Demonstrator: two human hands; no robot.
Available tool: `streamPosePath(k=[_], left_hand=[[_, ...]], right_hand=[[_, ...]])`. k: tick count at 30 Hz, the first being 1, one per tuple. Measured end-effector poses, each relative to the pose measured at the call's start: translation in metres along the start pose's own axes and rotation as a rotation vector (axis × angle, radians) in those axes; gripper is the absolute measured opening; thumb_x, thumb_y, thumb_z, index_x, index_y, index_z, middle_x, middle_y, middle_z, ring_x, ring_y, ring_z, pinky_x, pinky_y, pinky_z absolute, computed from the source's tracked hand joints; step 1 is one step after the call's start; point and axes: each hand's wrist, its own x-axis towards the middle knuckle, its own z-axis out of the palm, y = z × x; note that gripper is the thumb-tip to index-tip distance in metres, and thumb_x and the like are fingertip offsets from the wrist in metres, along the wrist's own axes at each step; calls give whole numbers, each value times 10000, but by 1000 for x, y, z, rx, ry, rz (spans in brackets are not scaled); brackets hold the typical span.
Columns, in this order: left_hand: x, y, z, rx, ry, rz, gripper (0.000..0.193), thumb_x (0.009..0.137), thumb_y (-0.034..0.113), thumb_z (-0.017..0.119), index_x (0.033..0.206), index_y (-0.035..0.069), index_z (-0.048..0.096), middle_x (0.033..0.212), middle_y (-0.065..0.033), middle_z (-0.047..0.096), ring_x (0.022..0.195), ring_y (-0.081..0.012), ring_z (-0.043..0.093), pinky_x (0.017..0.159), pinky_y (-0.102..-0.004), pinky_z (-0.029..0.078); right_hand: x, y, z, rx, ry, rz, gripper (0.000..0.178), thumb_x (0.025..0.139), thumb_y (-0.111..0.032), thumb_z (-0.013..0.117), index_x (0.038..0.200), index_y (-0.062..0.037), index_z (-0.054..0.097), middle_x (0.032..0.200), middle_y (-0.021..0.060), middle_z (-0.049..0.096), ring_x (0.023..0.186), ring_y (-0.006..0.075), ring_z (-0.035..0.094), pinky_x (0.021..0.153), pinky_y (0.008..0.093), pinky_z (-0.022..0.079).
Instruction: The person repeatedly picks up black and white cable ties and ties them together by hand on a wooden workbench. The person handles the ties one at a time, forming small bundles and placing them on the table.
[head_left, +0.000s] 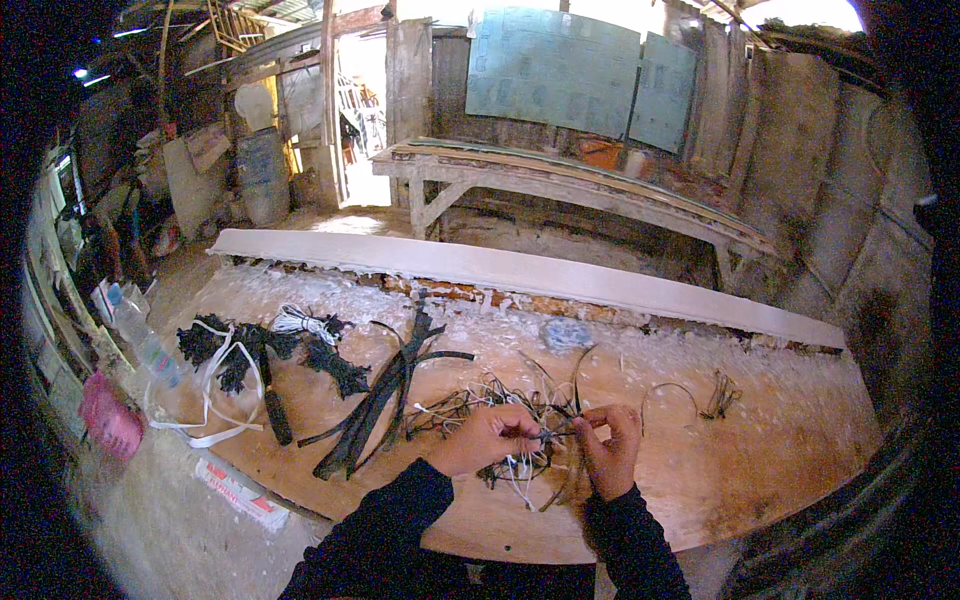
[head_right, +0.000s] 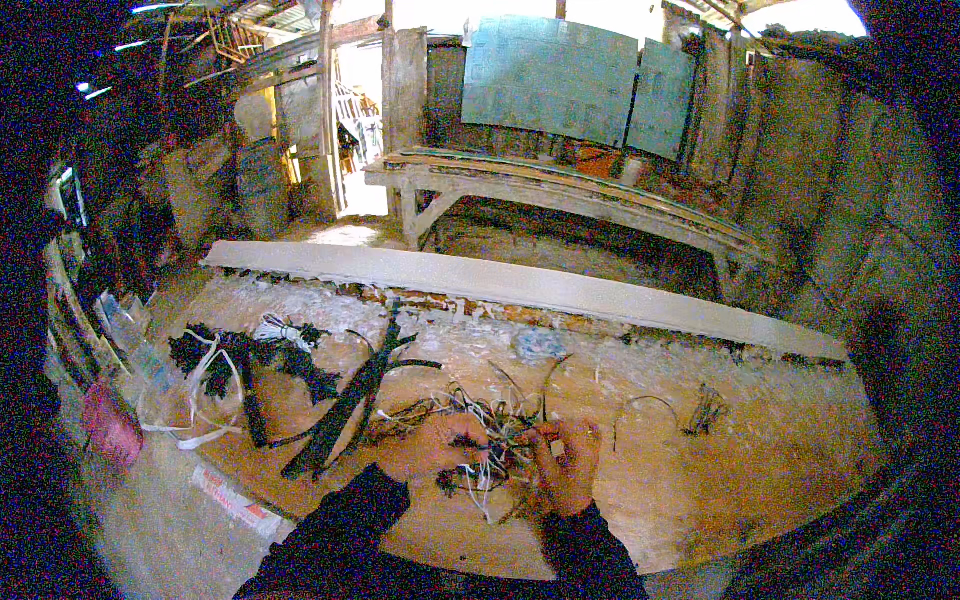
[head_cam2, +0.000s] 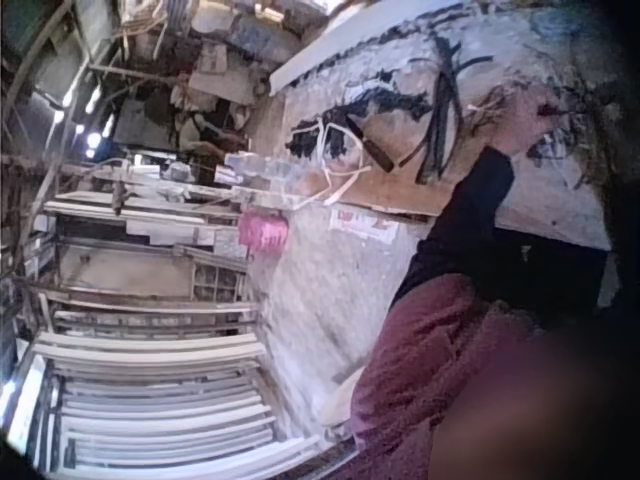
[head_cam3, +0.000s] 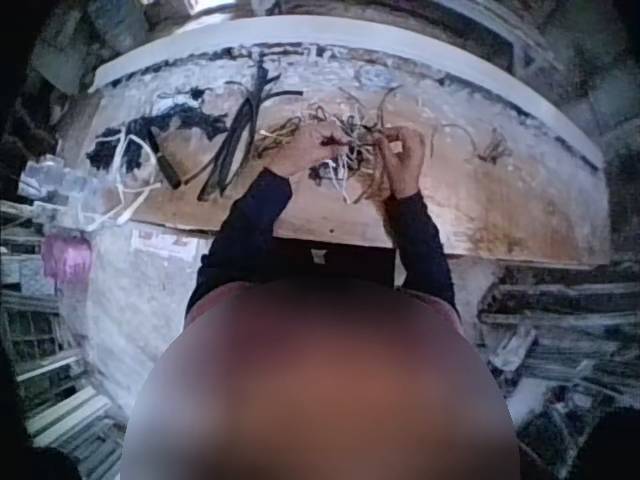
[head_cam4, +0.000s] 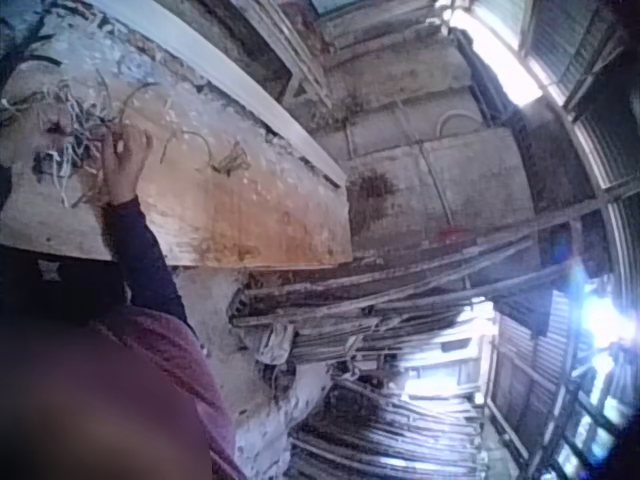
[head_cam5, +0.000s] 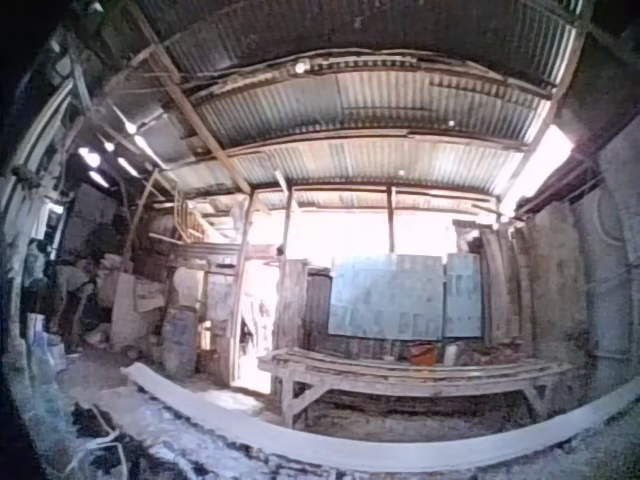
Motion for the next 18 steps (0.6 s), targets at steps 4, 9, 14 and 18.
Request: streamPosePath(k=[4,9,14,18], left_hand=[[-2,0,4,-33,-170,-3,144,751,136,658,776,31,563,754,-16,521,744,-106,505,693,-238,408],[-2,-3,22,54,-201,104,228,767,222,647,756,30,524,748,-30,484,742,-122,478,683,-249,385],[-4,6,40,66,-194,108,278,769,251,642,719,30,481,698,-29,428,686,-128,441,627,-262,367],[-4,8,42,117,-213,126,273,770,230,634,703,31,459,680,-35,398,646,-133,422,586,-266,358]], right_hand=[[-1,7,3,-93,60,106,127,636,-40,658,679,-69,542,648,43,534,661,206,505,737,329,333],[2,22,8,1,111,205,111,645,-54,632,718,-89,556,707,40,558,713,240,510,709,364,342],[5,17,7,-18,32,224,181,685,25,590,829,-83,613,847,78,509,783,210,492,657,307,388],[2,6,14,479,92,378,163,718,16,595,845,-76,640,918,85,486,846,203,485,697,282,412]])
